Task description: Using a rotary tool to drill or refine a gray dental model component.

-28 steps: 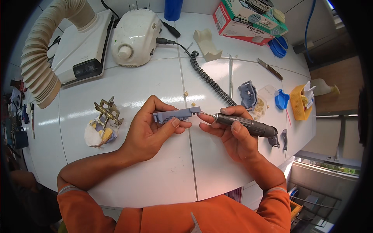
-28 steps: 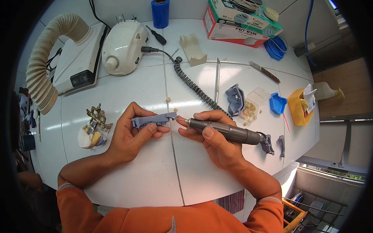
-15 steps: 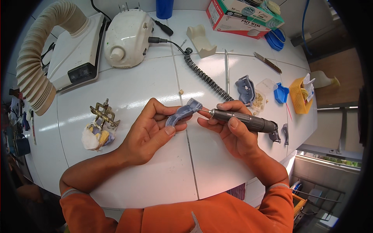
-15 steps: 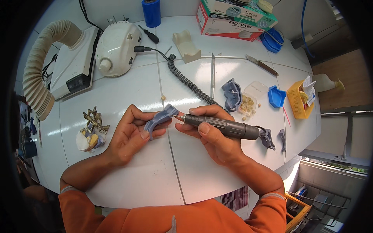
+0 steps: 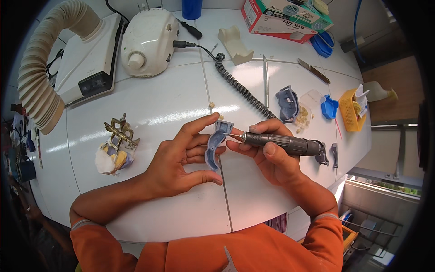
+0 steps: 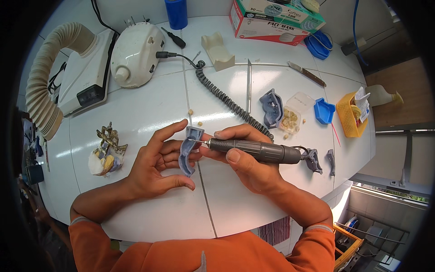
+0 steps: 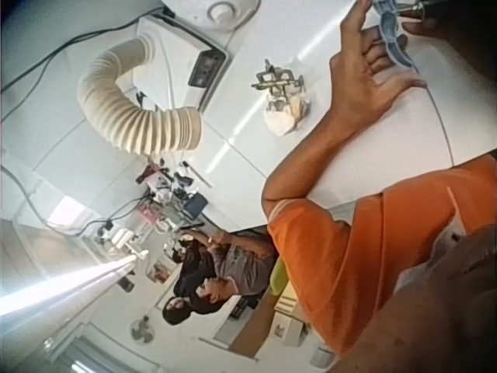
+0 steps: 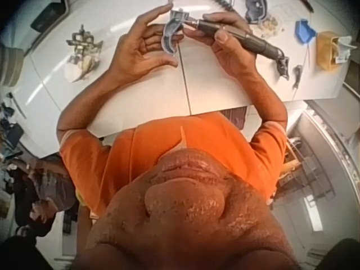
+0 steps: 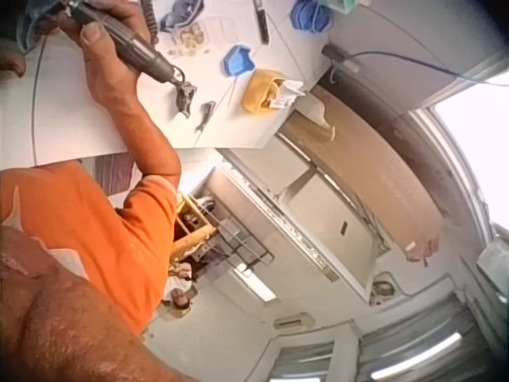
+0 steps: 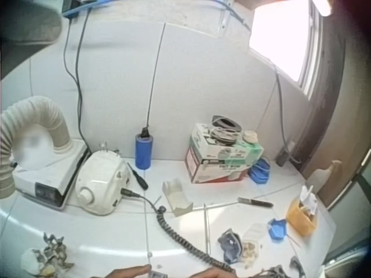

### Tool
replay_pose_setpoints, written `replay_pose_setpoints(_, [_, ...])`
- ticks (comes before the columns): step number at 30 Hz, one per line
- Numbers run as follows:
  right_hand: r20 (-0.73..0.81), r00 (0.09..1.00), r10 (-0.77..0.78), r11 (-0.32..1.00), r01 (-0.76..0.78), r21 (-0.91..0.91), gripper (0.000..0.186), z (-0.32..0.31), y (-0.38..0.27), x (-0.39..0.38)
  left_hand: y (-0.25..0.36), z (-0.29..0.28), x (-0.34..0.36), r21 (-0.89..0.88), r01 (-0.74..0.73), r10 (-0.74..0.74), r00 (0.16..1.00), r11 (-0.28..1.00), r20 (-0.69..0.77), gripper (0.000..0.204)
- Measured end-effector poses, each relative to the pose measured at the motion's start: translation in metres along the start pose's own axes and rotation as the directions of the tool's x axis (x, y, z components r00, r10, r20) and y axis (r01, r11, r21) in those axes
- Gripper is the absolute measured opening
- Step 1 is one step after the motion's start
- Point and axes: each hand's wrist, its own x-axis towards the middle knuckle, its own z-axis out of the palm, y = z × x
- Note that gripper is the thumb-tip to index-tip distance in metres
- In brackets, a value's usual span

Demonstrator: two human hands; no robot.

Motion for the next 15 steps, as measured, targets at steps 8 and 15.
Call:
replay_pose_setpoints(8, [0.111, 0.994, -0.006, 1.000, 0.009, -0.027, 0.038, 0.0025, 0.0019, -0.0005, 0.0029, -0.0004, -0.0009, 0.155, 0.019, -0.032, 0.996, 0.988, 0.083, 0.116])
replay_pose_setpoints(15, [0.112, 0.992, -0.065, 0.987, 0.081, -0.137, 0.033, 0.0042, 0.0033, -0.0010, 0.0041, 0.0024, -0.0043, 0.042, 0.103, -0.103, 0.995, 0.994, 0.000, 0.113])
